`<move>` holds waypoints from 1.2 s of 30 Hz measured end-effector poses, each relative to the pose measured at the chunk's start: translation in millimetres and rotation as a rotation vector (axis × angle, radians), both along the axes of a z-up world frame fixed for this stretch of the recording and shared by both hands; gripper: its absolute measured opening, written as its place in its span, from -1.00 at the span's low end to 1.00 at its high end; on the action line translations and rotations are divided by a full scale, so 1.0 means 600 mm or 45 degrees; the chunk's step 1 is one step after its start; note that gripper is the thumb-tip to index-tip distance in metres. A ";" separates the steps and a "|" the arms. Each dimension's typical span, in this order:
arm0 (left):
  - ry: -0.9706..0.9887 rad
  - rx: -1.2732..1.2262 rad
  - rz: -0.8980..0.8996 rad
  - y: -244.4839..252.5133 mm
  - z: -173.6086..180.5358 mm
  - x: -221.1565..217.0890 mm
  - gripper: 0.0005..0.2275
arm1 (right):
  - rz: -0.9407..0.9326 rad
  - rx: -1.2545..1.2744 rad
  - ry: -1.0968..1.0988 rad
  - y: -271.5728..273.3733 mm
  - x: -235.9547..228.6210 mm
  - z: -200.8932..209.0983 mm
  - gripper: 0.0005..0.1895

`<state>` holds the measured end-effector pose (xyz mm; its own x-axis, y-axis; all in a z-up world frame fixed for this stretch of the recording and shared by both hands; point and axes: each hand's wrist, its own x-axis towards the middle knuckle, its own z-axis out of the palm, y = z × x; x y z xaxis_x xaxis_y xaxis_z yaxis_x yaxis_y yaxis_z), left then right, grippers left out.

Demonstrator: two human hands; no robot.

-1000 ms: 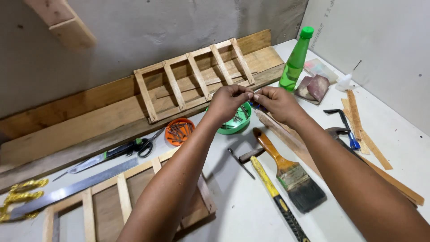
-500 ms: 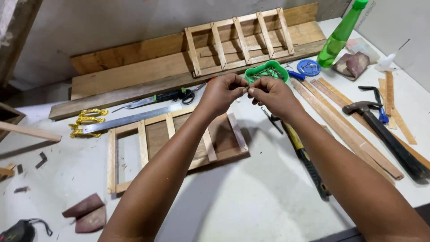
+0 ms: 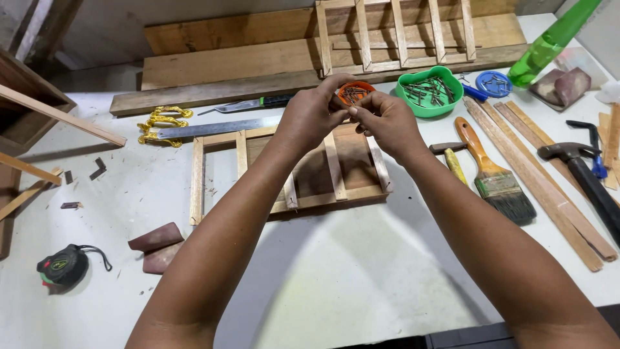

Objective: The person assembles small wooden frames at a workbench. They position thin wood slats on a frame base, measure them with a tape measure, place nails, and hammer the nails in to secure the slats, taking additional nails from a bowl.

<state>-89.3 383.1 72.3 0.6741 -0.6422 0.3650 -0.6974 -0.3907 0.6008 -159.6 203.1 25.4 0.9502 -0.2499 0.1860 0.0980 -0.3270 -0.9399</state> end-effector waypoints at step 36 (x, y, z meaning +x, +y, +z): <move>0.090 0.714 0.119 0.016 -0.130 0.106 -0.45 | 0.069 -1.047 0.014 0.035 0.116 -0.046 -0.79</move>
<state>-25.6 392.8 -5.6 0.7477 -0.6611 -0.0622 -0.6103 -0.7212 0.3277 -90.1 223.9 -2.1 0.9599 0.0085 0.2801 0.1258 -0.9063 -0.4035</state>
